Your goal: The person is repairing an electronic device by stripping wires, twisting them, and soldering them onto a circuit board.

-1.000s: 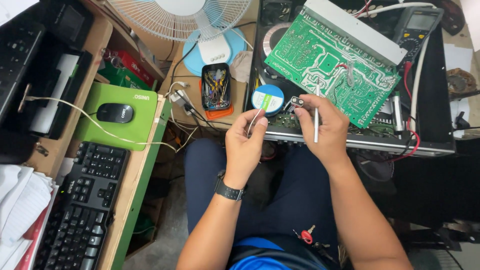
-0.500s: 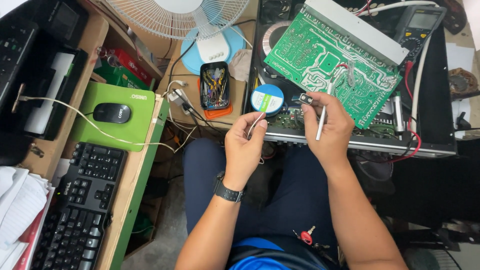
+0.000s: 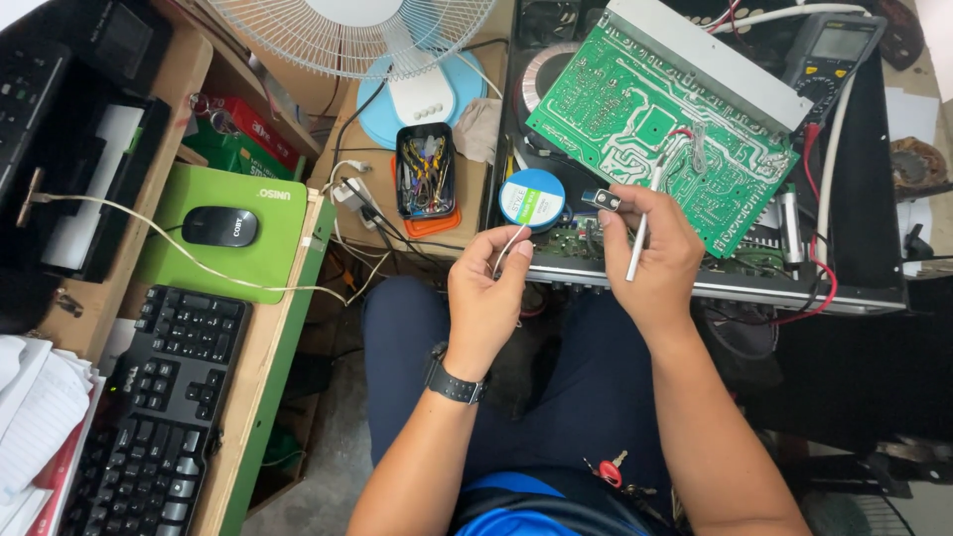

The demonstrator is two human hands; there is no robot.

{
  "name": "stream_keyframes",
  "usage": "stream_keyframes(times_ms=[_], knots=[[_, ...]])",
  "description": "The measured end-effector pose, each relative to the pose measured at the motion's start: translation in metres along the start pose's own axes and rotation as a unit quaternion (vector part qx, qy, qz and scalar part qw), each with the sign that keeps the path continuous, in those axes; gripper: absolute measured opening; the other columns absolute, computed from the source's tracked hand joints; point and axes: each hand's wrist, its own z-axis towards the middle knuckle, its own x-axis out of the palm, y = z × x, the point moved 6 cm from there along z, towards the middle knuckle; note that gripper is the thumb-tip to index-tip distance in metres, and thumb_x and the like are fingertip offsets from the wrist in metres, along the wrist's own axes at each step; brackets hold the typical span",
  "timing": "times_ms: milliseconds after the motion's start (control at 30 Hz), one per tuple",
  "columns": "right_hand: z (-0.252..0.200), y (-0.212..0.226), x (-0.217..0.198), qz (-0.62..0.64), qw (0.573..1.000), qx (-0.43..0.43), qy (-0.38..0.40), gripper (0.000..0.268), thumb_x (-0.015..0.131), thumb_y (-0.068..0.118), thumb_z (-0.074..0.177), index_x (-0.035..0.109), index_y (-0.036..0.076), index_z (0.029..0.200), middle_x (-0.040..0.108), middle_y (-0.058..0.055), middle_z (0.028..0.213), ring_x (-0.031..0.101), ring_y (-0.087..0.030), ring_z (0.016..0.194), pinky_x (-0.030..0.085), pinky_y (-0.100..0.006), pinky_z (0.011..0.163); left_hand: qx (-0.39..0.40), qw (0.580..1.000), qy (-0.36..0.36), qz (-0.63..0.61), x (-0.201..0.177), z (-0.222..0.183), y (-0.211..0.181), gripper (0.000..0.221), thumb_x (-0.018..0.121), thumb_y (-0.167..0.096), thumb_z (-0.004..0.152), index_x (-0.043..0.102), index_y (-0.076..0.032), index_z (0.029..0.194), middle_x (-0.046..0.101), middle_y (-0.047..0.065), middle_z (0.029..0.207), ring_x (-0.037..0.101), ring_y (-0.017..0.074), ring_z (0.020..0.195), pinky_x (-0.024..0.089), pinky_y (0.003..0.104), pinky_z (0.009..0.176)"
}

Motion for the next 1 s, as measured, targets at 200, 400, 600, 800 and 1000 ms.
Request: stream_keyframes(times_ms=[200, 400, 600, 800, 1000], knots=[[-0.001, 0.0, 0.003, -0.003, 1.0, -0.026, 0.0, 0.021, 0.082, -0.012, 0.108, 0.079, -0.008, 0.129, 0.08, -0.026, 0.119, 0.084, -0.05, 0.1, 0.07, -0.048, 0.079, -0.007, 1.0, -0.001, 0.013, 0.0, -0.001, -0.004, 0.02, 0.082, -0.004, 0.105, 0.087, 0.0, 0.123, 0.075, 0.006, 0.093, 0.076, 0.0098, 0.073, 0.065, 0.027, 0.065], [0.002, 0.003, 0.004, -0.013, 0.999, -0.038, 0.005, 0.02, 0.086, -0.007, 0.107, 0.081, -0.006, 0.127, 0.08, -0.024, 0.122, 0.084, -0.045, 0.103, 0.071, -0.045, 0.08, -0.009, 1.0, -0.002, 0.024, 0.0, 0.0, -0.006, 0.019, 0.082, -0.005, 0.105, 0.088, -0.001, 0.122, 0.076, 0.005, 0.091, 0.076, 0.0101, 0.071, 0.065, 0.028, 0.064], [0.002, 0.005, 0.004, -0.018, 0.998, -0.052, 0.001, 0.02, 0.087, -0.007, 0.107, 0.084, -0.003, 0.126, 0.079, -0.021, 0.111, 0.081, -0.041, 0.093, 0.07, -0.043, 0.074, -0.015, 1.0, -0.004, 0.019, 0.0, -0.001, -0.009, 0.02, 0.082, -0.005, 0.104, 0.089, -0.002, 0.122, 0.077, 0.004, 0.088, 0.073, 0.0065, 0.072, 0.062, 0.026, 0.065], [0.0, 0.003, 0.006, -0.028, 0.998, -0.054, 0.006, 0.02, 0.088, -0.003, 0.106, 0.088, 0.001, 0.125, 0.079, -0.015, 0.099, 0.08, -0.034, 0.083, 0.067, -0.042, 0.071, -0.031, 0.999, -0.007, 0.031, -0.001, -0.001, -0.009, 0.018, 0.084, -0.009, 0.103, 0.09, -0.004, 0.119, 0.076, 0.002, 0.08, 0.068, 0.0027, 0.069, 0.057, 0.023, 0.063], [0.001, 0.005, 0.005, -0.016, 0.998, -0.06, 0.025, 0.019, 0.088, -0.001, 0.106, 0.087, 0.001, 0.125, 0.079, -0.016, 0.098, 0.079, -0.035, 0.083, 0.065, -0.044, 0.07, -0.029, 0.998, 0.0, 0.05, 0.009, 0.005, -0.018, 0.016, 0.089, -0.009, 0.098, 0.092, -0.008, 0.113, 0.048, -0.008, 0.057, 0.056, 0.0035, 0.056, 0.046, 0.022, 0.055]])
